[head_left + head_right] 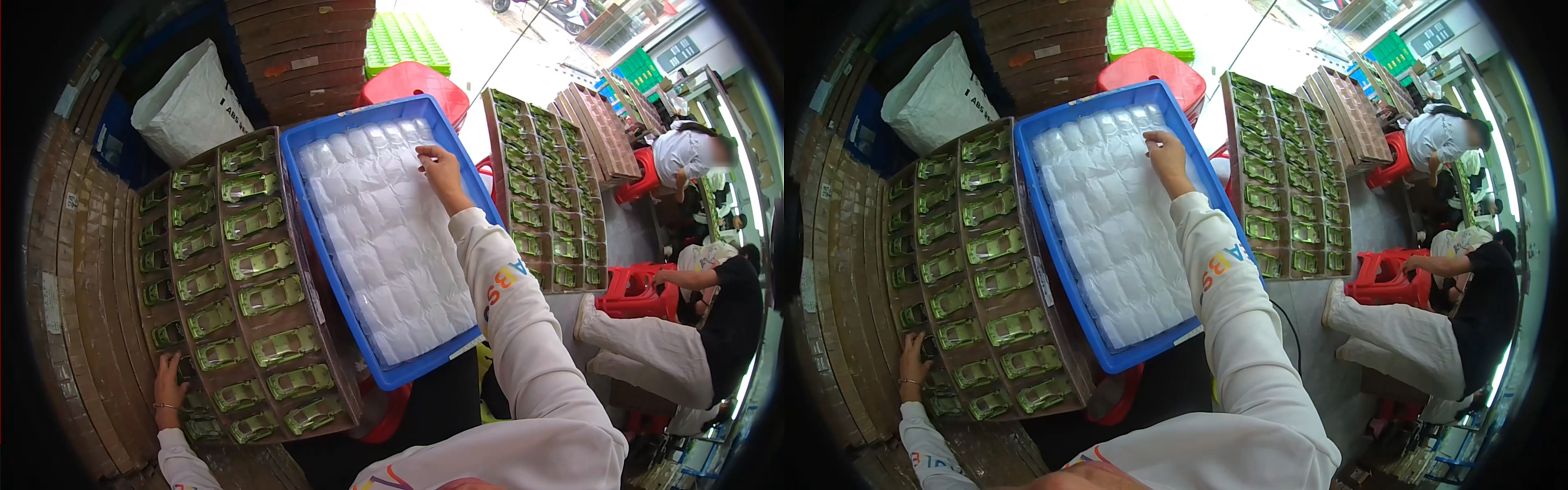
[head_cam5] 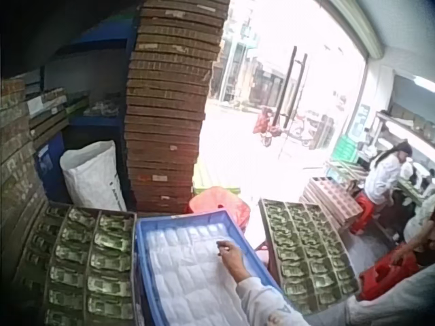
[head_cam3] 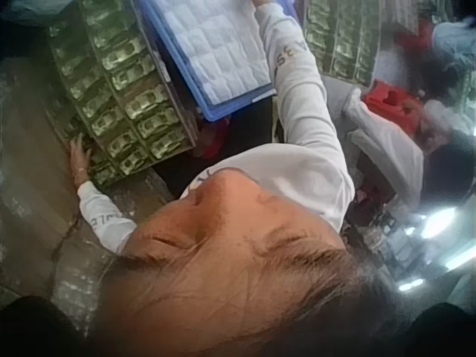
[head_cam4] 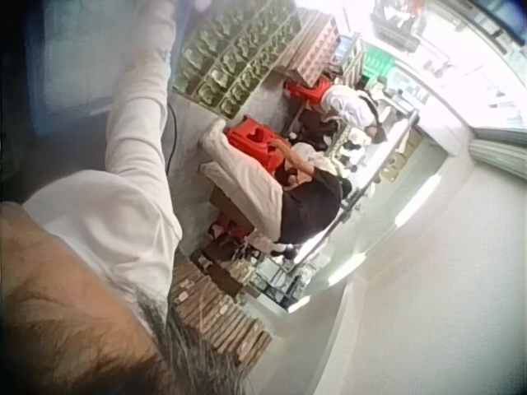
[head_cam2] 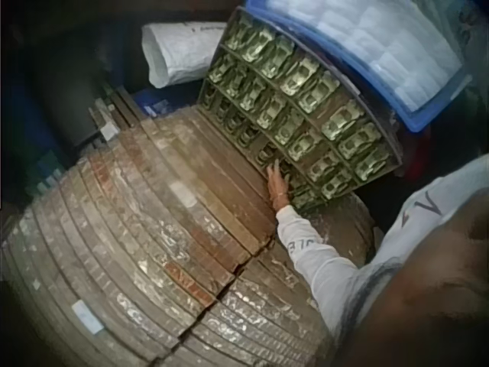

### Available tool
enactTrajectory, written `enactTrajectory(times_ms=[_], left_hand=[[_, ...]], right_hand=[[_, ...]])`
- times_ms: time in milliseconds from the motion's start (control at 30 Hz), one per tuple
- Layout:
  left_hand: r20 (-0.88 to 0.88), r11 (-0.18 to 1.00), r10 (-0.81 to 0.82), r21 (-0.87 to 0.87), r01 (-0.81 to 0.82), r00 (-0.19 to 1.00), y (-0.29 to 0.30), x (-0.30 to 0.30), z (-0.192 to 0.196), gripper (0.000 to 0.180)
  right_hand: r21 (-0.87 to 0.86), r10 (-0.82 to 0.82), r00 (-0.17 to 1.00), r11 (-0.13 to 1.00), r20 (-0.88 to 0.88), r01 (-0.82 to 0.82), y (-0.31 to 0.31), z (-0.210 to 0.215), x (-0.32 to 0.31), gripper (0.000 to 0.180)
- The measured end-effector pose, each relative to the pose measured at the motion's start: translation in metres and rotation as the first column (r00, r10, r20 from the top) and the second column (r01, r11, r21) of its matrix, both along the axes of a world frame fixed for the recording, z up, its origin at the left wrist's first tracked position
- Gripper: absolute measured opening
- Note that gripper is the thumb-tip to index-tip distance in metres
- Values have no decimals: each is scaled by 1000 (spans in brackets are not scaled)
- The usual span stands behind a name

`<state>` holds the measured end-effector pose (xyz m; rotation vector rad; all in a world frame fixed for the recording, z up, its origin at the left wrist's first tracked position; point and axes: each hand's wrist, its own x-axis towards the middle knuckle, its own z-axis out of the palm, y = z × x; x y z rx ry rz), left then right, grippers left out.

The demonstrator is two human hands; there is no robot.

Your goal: The person assembles toy cars by taking plastic window inserts from a container, pressing them into toy car shells by hand, and returning the assembled car shells to a tray.

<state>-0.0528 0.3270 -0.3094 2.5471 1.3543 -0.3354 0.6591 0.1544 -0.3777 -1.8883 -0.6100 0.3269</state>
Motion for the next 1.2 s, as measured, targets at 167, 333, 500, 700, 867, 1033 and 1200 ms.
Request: enactTrajectory(times_ms=[167,333,500,700,867,1033,1200], left_hand=[[-62,992,-53,-115,45,997,12,14,8,76],[-37,993,-51,-107,47,998,10,6,10,76],[-34,990,-70,-128,65,997,14,9,12,75],[-20,984,-87,-161,82,996,18,5,17,74],[-47,987,-137,-90,133,989,27,-9,4,72],[-124,996,-90,-34,86,988,15,-6,25,71],[-186,983,-54,161,84,981,14,-47,17,77]], right_hand=[[-35,28,958,999,286,-19,31,-18,22,21],[-335,25,920,935,391,117,71,-3,7,40],[-534,22,905,813,425,231,86,-1,6,45],[-303,-59,890,928,451,215,78,-10,-4,25],[346,-116,989,935,91,78,54,-25,-18,21],[548,61,928,820,-368,164,-11,10,-83,19],[495,161,742,831,-651,254,-90,57,-142,27]])
